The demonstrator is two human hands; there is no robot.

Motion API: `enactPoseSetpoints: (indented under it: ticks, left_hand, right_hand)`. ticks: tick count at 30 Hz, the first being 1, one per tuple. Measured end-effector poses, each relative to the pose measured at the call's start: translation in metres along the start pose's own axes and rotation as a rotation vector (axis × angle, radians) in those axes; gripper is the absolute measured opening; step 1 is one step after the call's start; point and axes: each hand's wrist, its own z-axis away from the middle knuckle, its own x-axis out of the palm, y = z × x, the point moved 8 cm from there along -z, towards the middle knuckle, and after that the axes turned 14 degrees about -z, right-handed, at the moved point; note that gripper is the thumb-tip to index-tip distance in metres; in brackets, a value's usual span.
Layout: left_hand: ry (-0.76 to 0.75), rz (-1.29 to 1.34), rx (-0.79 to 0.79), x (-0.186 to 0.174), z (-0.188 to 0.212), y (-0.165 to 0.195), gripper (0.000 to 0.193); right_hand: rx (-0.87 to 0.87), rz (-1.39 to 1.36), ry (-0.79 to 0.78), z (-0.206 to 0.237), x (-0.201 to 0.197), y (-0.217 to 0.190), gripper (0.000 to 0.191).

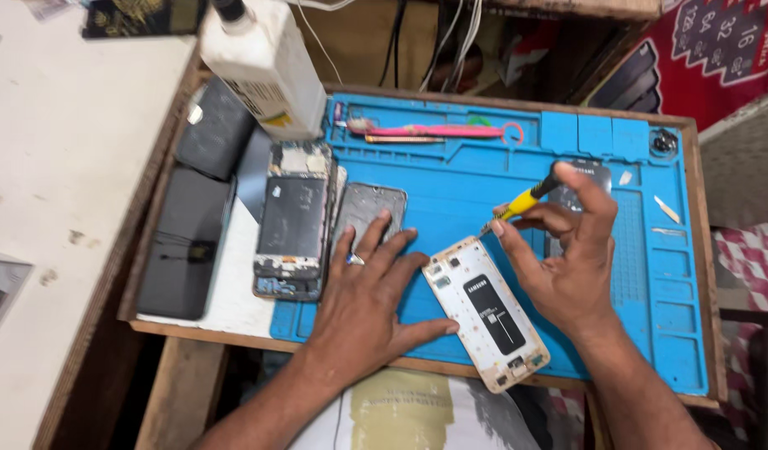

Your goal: The person uses a yellow-handled screwdriver to remove screws from the back of a disassembled Samsung smartphone. They work on a blue mat with other phone parts and tools nearby, focusing on the back cover area.

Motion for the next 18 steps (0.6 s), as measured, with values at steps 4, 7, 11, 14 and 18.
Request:
enactPoseSetpoints:
  ticks: [4,7,11,14,18]
  left_hand:
    - [-0.004,0.004,0.004,-0.001,0.001,-0.002,0.080]
    - [-0.024,0.006,0.002,0.002,0.002,-0.005,0.080]
    - [-0.019,0.019,0.006,0.003,0.004,-0.006,0.081]
    - [-0.015,0.021,0.005,0.003,0.004,-0.006,0.080]
    - [-0.029,0.020,0.002,0.003,0.003,-0.007,0.080]
  right_hand:
    - [0.000,-0.052,-0.053,0.000,0.008,-0.002,0.073]
    - [-0.003,-0.081,-0.100,0.003,0.012,-0.003,0.072]
    - [-0.036,-0.075,-0.111,0.000,0.011,-0.003,0.076]
    - [0.008,-0.106,-0.104,-0.001,0.011,0.002,0.084]
    - [0.000,0.013,-0.040,0.000,0.008,0.004,0.086]
